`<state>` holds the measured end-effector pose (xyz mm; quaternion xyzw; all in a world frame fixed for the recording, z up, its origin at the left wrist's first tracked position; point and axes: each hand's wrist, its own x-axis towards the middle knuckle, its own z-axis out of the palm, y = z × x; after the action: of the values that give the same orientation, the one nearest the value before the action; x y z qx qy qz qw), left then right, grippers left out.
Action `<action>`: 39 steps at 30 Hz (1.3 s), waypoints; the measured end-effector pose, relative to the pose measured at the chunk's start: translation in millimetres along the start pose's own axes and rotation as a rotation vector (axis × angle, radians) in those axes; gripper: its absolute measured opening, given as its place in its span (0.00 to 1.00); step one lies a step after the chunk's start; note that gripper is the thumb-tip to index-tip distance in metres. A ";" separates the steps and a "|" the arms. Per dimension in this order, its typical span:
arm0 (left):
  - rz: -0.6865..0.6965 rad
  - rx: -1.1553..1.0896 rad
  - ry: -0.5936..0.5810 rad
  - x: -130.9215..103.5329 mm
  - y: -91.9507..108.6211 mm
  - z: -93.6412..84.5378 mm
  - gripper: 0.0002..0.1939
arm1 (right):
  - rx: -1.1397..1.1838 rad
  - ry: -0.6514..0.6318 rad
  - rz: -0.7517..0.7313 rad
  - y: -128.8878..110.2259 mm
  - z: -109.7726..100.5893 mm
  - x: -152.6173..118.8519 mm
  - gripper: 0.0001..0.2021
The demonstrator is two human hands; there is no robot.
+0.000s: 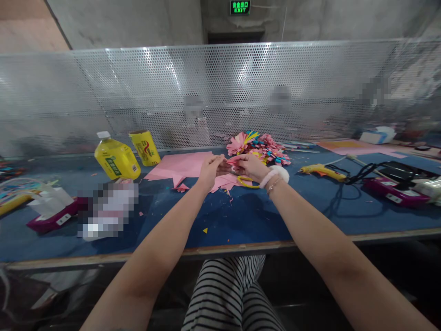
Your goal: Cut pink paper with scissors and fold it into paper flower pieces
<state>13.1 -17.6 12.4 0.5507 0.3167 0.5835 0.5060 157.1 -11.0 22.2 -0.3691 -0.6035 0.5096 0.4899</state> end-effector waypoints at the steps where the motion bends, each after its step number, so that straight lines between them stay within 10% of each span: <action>1: -0.037 -0.024 0.014 0.0 -0.2 0.3 0.17 | -0.127 0.031 -0.097 1.3 -0.8 1.3 0.08; 12: -0.038 0.038 0.039 0.5 -2.4 -0.5 0.15 | -0.709 0.257 -0.737 0.7 -7.8 0.3 0.12; 39: 0.041 -0.203 0.094 -1.5 -8.3 9.9 0.13 | -0.496 0.298 -0.695 8.2 10.5 -0.9 0.13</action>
<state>24.5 -18.5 6.1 0.4753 0.2679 0.6479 0.5316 146.7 -12.8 13.9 -0.3201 -0.7184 0.0962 0.6101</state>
